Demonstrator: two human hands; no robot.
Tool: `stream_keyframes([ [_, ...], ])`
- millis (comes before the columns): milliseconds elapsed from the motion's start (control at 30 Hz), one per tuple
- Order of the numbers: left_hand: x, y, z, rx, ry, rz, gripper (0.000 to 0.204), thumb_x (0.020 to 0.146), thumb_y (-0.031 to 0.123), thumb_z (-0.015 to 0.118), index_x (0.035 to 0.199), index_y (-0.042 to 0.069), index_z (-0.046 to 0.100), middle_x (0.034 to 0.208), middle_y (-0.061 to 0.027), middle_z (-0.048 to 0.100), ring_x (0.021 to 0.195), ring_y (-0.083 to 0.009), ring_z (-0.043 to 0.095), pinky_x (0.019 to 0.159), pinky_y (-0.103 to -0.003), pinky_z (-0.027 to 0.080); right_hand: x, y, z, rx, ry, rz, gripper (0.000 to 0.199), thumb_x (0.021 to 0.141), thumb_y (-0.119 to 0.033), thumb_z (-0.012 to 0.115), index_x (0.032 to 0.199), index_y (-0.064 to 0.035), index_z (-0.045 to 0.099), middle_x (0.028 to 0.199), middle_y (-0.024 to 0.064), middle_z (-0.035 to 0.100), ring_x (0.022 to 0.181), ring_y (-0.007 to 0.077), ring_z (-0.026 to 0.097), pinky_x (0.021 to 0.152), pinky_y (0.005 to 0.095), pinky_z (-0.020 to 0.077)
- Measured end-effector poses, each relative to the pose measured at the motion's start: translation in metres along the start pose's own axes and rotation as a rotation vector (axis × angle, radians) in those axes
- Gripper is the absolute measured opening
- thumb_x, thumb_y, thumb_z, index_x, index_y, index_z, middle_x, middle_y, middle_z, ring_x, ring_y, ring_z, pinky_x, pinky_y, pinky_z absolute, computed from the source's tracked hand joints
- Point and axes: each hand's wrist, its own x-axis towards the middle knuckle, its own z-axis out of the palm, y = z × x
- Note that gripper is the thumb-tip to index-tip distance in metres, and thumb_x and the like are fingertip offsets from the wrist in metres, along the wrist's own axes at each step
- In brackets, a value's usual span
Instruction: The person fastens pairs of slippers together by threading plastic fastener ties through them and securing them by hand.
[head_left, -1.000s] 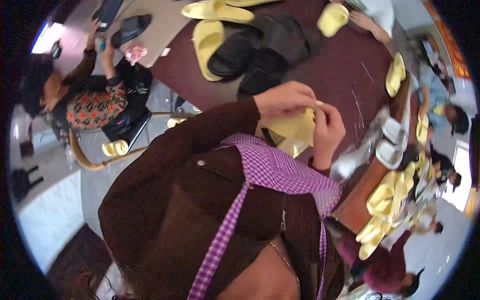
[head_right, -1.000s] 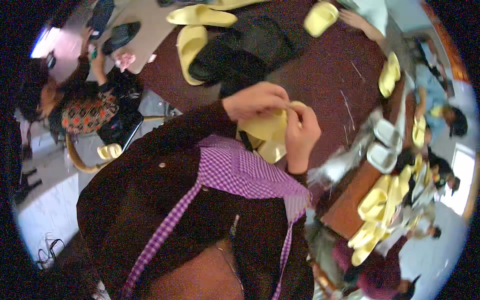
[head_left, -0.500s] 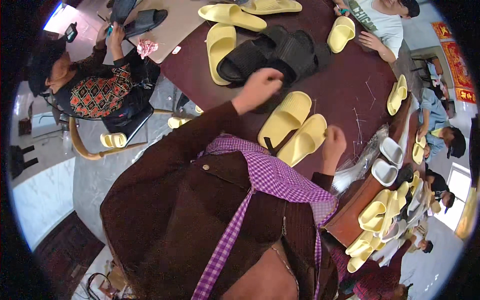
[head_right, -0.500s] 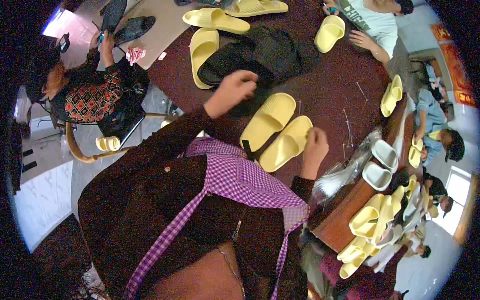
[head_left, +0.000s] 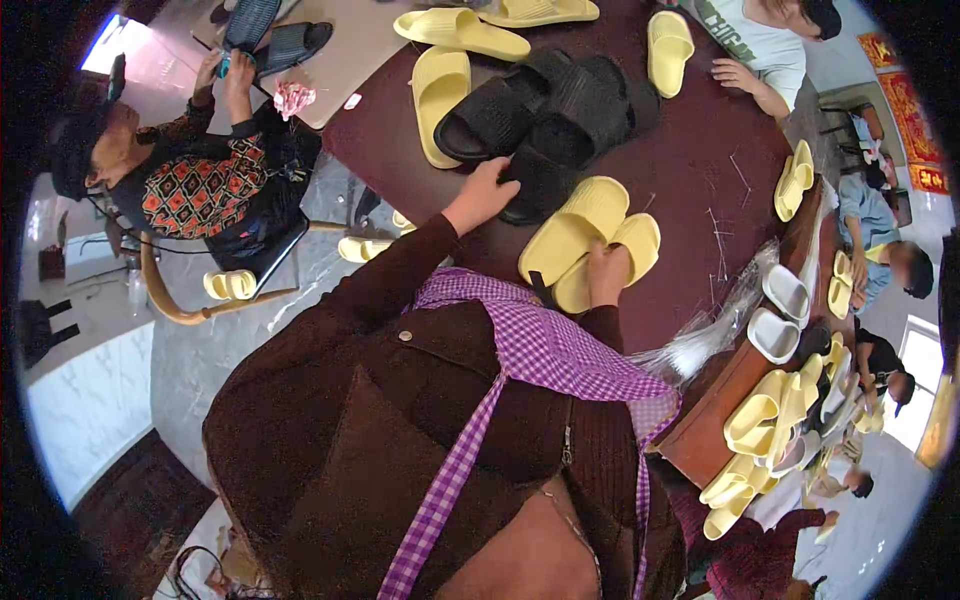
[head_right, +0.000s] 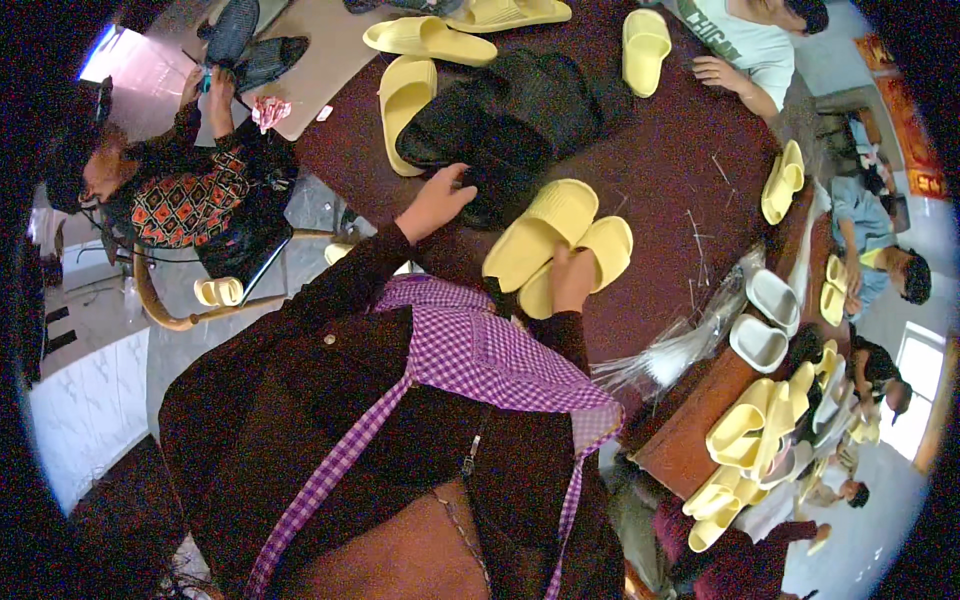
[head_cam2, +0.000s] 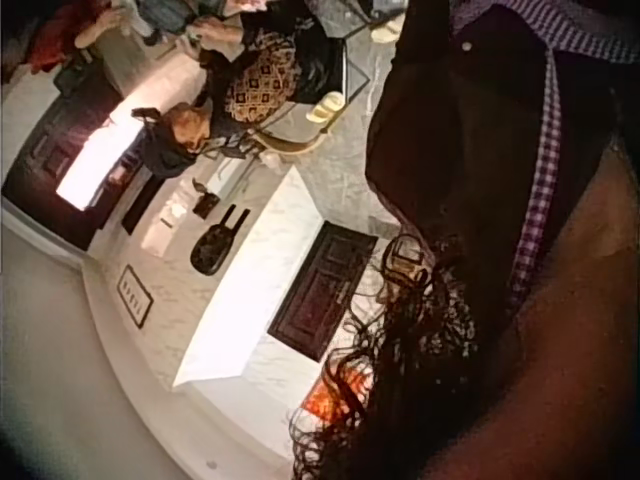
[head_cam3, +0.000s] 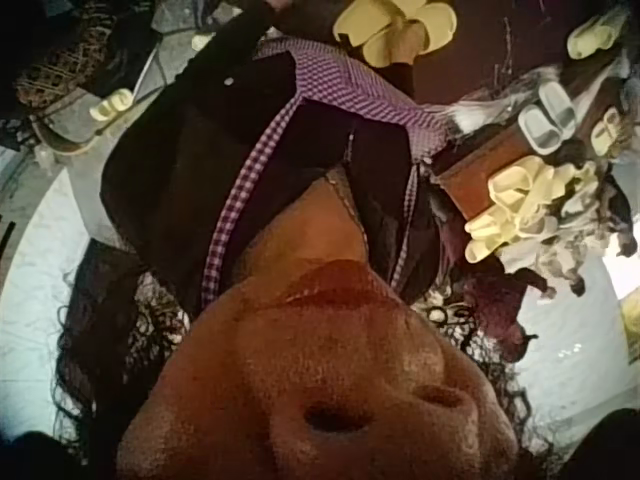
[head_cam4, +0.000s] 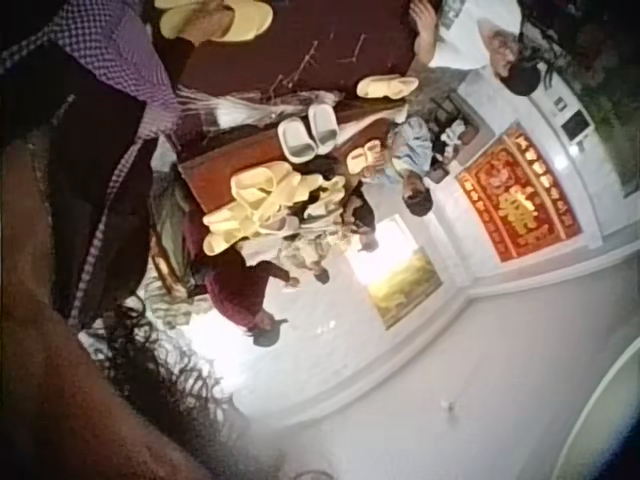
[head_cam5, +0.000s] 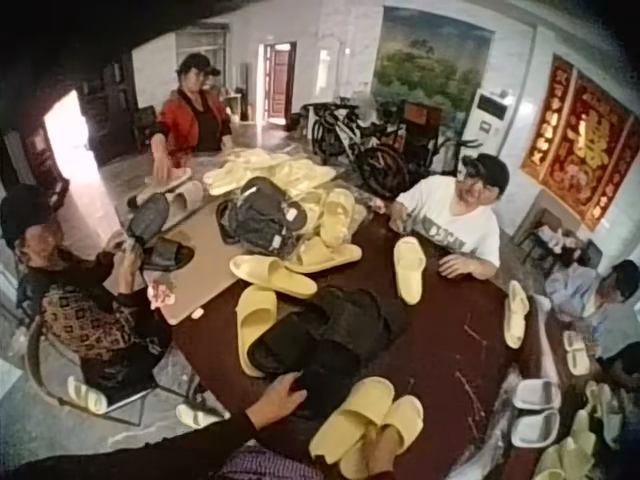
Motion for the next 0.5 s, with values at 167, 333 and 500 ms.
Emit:
stream_keyframes([
  [167,0.0,-0.01,-0.006,-0.091,-0.055,-0.058,0.054,0.08,0.023,0.061,0.122,-0.004,0.043,0.11,-0.0167,0.054,0.095,-0.0215,0.055,0.082,-0.031,0.044,0.002,0.019,-0.047,-0.254,-0.027,-0.002,0.027,0.077,-0.013,0.054,0.093,0.0075,0.05,0.086,0.0241,0.056,0.079,0.0353,0.054,0.071,0.0411,0.0427],
  [333,0.006,-0.027,-0.013,-0.116,-0.16,-0.117,0.062,0.073,0.025,0.064,0.123,-0.004,0.04,0.114,-0.021,0.053,0.103,-0.0279,0.053,0.087,-0.035,0.042,0.034,0.113,-0.207,-0.385,0.286,0.01,0.029,0.079,-0.017,0.057,0.1,0.0034,0.054,0.084,0.0134,0.059,0.077,0.0227,0.053,0.067,0.0366,0.0448],
  [500,0.01,-0.012,-0.002,-0.069,-0.222,-0.029,0.073,0.07,0.025,0.068,0.128,-0.004,0.033,0.12,-0.0223,0.049,0.11,-0.0293,0.049,0.093,-0.033,0.038,0.028,0.148,-0.387,-0.816,0.734,0.184,0.038,0.084,-0.035,0.056,0.107,-0.0048,0.059,0.096,0.011,0.063,0.077,0.0215,0.063,0.067,0.0341,0.0509],
])
